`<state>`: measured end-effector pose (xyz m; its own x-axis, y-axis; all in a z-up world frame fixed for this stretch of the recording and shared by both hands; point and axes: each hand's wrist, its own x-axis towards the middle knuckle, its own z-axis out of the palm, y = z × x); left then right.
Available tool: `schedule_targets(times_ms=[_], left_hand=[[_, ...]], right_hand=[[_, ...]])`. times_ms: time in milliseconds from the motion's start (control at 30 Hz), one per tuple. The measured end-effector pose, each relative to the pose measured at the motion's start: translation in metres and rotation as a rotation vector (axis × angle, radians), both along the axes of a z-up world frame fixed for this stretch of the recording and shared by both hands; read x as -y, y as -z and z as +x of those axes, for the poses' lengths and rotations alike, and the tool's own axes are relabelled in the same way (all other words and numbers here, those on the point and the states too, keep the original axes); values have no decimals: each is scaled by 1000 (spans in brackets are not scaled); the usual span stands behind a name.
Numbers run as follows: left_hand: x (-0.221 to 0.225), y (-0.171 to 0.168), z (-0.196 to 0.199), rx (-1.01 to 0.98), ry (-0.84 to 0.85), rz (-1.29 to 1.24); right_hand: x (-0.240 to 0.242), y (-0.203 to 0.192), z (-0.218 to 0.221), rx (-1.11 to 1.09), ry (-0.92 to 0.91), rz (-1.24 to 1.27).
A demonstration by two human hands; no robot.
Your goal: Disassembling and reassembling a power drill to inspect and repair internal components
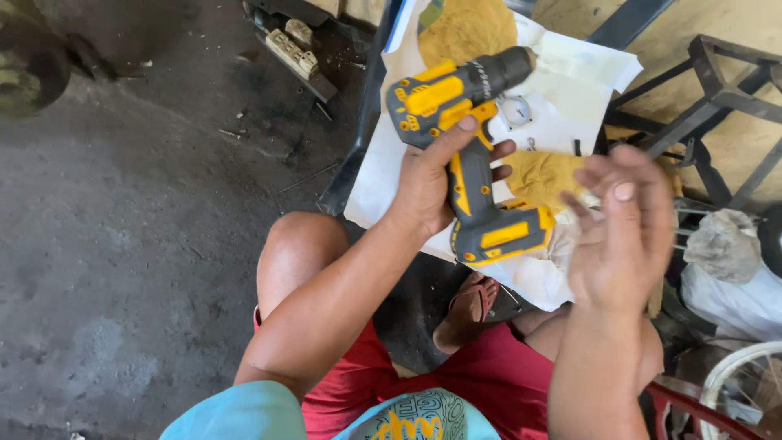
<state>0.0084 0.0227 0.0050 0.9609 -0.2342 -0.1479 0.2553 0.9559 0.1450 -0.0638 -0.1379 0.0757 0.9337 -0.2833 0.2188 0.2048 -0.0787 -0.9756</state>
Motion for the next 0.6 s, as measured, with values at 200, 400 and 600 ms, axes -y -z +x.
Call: schedule_targets(times_ms=[200, 400, 600], left_hand=[[-14, 7, 10, 38, 114, -20], [-26, 4, 8, 18, 150, 48], [-26, 0, 7, 18, 148, 80]], right_hand=[[-23, 47, -26, -362, -64, 555], [-34, 36, -40, -347, -393, 783], [-37, 33, -44, -415, -345, 544]])
